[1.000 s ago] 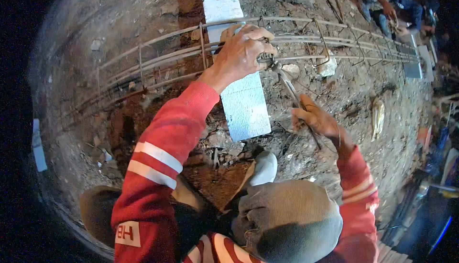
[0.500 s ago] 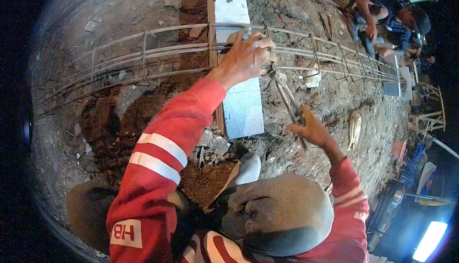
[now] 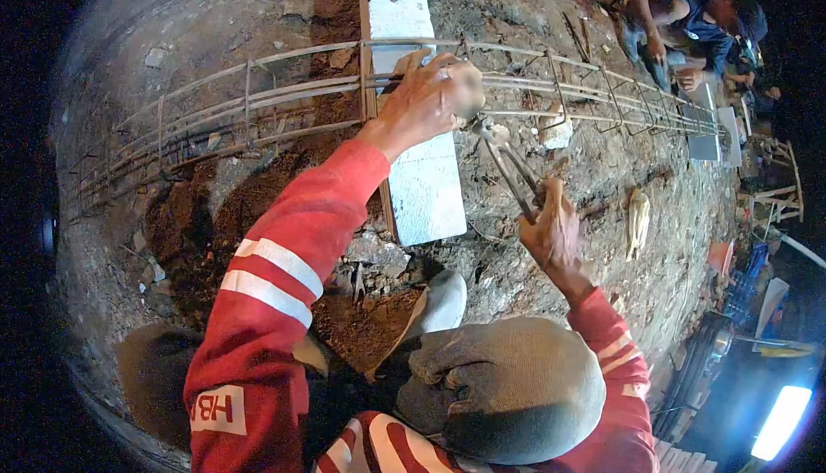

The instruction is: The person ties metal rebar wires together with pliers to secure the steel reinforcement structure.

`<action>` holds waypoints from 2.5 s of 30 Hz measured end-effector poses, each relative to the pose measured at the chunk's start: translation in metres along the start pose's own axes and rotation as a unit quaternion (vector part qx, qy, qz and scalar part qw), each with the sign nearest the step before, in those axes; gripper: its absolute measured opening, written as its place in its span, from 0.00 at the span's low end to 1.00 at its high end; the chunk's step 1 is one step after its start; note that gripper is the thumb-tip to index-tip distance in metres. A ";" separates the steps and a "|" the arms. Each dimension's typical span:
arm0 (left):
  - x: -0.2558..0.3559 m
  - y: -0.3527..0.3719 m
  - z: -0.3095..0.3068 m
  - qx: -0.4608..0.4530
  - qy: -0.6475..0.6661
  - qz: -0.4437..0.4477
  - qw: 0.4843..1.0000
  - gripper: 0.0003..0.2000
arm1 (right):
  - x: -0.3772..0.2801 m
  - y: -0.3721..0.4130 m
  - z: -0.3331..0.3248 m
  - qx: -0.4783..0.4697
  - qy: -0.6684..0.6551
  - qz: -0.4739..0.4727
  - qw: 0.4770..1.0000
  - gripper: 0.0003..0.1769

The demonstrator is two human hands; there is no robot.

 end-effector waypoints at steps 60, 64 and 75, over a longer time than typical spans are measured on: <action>-0.003 -0.025 -0.022 -0.111 0.000 0.108 0.988 0.15 | 0.050 -0.042 -0.066 -0.220 -0.005 -0.215 0.951 0.26; -0.006 -0.019 -0.003 -0.118 0.010 0.027 0.993 0.18 | 0.007 -0.060 -0.055 -0.296 0.045 -0.173 0.938 0.27; -0.008 -0.010 0.004 -0.072 0.012 -0.004 0.997 0.15 | 0.013 -0.050 -0.040 -0.247 0.088 -0.218 0.940 0.29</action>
Point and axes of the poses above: each hand's wrist, its own y-axis away from the middle knuckle, its own z-axis out of the palm, x = y × z, the point moved 5 cm from there along -y, towards the middle knuckle, and after that the axes turned 14 degrees about z, right-handed, at the moved point
